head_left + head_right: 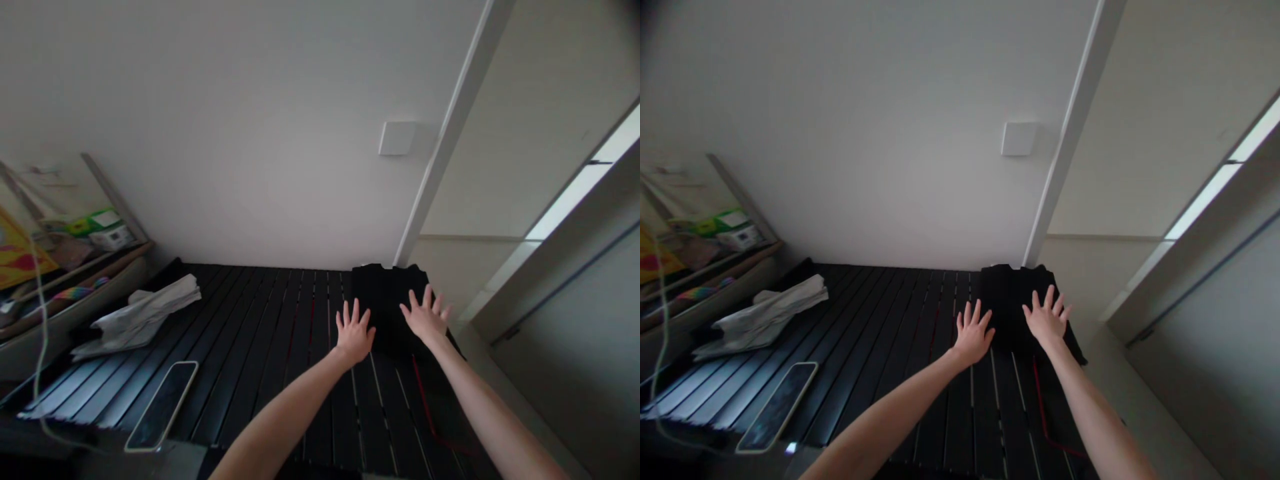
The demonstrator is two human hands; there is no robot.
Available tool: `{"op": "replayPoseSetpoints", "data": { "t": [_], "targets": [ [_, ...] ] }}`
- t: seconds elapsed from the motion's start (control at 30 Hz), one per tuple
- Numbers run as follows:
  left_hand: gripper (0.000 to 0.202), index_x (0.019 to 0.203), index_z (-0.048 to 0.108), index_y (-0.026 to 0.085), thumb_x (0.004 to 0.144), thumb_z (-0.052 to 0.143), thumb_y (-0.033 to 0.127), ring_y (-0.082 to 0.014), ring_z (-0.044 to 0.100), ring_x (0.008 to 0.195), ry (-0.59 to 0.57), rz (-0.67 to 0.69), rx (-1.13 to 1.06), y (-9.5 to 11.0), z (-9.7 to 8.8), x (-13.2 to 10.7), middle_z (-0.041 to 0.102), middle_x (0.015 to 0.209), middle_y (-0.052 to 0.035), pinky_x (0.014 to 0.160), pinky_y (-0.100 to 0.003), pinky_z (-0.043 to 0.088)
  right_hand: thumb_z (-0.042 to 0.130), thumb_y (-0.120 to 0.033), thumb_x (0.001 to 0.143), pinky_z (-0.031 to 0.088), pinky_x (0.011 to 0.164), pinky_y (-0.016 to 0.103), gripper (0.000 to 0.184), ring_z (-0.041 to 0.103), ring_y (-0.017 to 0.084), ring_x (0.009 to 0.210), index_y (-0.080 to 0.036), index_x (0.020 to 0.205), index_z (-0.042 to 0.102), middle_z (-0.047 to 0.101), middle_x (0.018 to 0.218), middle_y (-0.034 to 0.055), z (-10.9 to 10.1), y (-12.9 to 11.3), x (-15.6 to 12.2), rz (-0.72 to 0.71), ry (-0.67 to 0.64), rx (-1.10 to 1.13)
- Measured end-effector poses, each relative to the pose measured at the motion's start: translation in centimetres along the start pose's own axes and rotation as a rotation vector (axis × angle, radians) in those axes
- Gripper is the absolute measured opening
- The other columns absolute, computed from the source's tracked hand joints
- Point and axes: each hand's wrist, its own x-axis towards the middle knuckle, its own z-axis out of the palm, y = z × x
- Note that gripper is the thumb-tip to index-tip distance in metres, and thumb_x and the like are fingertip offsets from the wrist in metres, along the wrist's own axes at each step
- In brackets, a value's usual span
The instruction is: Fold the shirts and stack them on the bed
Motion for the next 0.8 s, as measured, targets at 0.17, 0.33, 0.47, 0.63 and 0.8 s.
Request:
{"op": "replayPoseSetpoints", "data": {
  "t": [0.17,0.33,0.47,0.63,0.8],
  "targets": [
    [0.054,0.148,0.027,0.034,0.095,0.033,0.047,-0.0334,0.005,0.145,-0.248,0.046,0.011,-4.8,3.0,-4.9,0.025,0.156,0.0019,0.114,-0.062,0.013,0.016,-0.050,0.096,0.024,0.106,0.055,0.061,0.027,0.037,0.137,-0.023,0.151,0.022,0.024,0.155,0.0126,6.4,-1.3,-2.7,-0.009,-0.173,0.107],
    [0.050,0.144,0.036,0.033,0.096,0.032,0.045,-0.0323,0.006,0.145,-0.206,0.069,0.007,-5.7,2.3,-6.1,0.028,0.155,0.0032,0.115,-0.059,0.014,0.022,-0.035,0.098,0.013,0.109,0.059,0.054,0.011,0.037,0.143,-0.018,0.148,0.029,0.019,0.156,0.0164,3.6,-5.8,-4.0,-0.090,0.109,0.055],
    [0.047,0.141,0.041,0.031,0.096,0.035,0.043,-0.0296,0.007,0.145,-0.106,0.032,0.035,-7.3,0.7,-7.3,0.029,0.155,0.0004,0.115,-0.058,0.016,0.027,-0.037,0.097,0.015,0.110,0.058,0.054,0.005,0.033,0.144,-0.019,0.149,0.028,0.016,0.158,0.0136,1.8,-11.2,-7.0,-0.296,0.205,0.161],
    [0.045,0.138,0.045,0.029,0.093,0.042,0.031,-0.0277,0.011,0.145,0.023,-0.142,0.141,-14.5,-3.9,-9.5,0.031,0.154,-0.0025,0.114,-0.055,0.017,0.033,-0.043,0.096,0.019,0.109,0.060,0.057,0.013,0.033,0.144,-0.022,0.148,0.030,0.018,0.157,0.0122,2.3,-18.1,-13.1,-0.493,0.171,0.340],
    [0.044,0.135,0.049,0.024,0.092,0.039,0.026,-0.0306,0.017,0.143,0.147,-0.524,0.383,-25.1,-12.3,-10.7,0.033,0.153,-0.0082,0.111,-0.056,0.019,0.032,-0.046,0.095,0.022,0.111,0.055,0.057,0.022,0.031,0.142,-0.015,0.143,0.041,0.034,0.151,0.0142,3.5,-21.5,-16.3,-0.622,0.061,0.423]
  ]
}}
